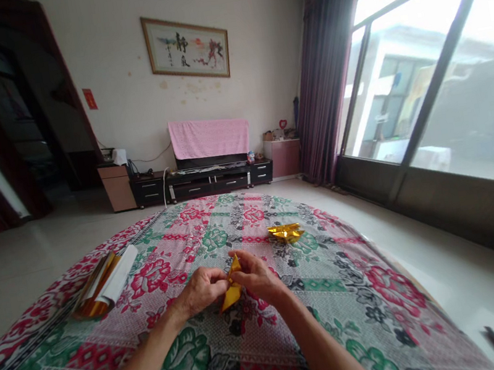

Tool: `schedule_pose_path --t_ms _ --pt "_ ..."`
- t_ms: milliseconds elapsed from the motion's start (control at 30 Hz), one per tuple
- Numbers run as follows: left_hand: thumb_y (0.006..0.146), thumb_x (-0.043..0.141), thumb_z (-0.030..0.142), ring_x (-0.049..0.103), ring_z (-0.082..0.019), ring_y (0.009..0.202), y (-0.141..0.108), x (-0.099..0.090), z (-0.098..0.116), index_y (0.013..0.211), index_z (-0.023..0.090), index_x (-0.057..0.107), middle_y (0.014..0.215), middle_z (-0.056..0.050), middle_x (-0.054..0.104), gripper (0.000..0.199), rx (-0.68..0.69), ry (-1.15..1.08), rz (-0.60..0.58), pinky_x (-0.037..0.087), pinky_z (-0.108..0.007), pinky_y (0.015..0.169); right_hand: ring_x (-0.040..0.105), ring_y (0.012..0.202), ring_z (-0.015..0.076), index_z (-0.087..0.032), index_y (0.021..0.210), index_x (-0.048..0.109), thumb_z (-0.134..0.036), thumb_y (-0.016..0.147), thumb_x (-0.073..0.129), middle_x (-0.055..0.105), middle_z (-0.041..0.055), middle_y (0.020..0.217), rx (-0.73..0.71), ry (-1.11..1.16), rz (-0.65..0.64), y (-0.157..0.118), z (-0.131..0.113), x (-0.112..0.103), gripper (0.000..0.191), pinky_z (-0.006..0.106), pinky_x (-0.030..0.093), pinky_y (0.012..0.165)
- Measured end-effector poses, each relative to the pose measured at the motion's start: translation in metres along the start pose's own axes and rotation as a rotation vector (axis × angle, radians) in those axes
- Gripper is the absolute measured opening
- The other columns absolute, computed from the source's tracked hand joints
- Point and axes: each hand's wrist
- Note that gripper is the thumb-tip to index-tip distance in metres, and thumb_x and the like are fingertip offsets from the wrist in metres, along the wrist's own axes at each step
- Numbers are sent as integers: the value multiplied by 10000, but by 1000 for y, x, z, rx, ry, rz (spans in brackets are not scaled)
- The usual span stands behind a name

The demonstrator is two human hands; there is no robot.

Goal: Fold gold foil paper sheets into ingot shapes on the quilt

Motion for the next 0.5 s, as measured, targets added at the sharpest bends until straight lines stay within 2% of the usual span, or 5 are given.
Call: schedule_pose_path --t_ms 267,500 --pt "680 522 328 374 -85 488 -2 -1 3 626 119 634 510 40 429 242 31 33 -29 281 -187 458 481 614 81 -177 1075 557 -232 639 702 540 -49 701 34 91 39 -2 -4 -2 463 222 365 597" --pt "683 520 309 376 -78 457 0 4 -1 615 113 642 484 39 437 241 67 71 31 270 -181 434 509 617 90 -189 995 590 -290 632 735 575 -40 715 61 86 -28 -2 1 -3 403 242 401 633"
Point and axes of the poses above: each hand's wrist, its own y-axis towards the middle knuckle, its own x-axis out of the palm, z = x × y
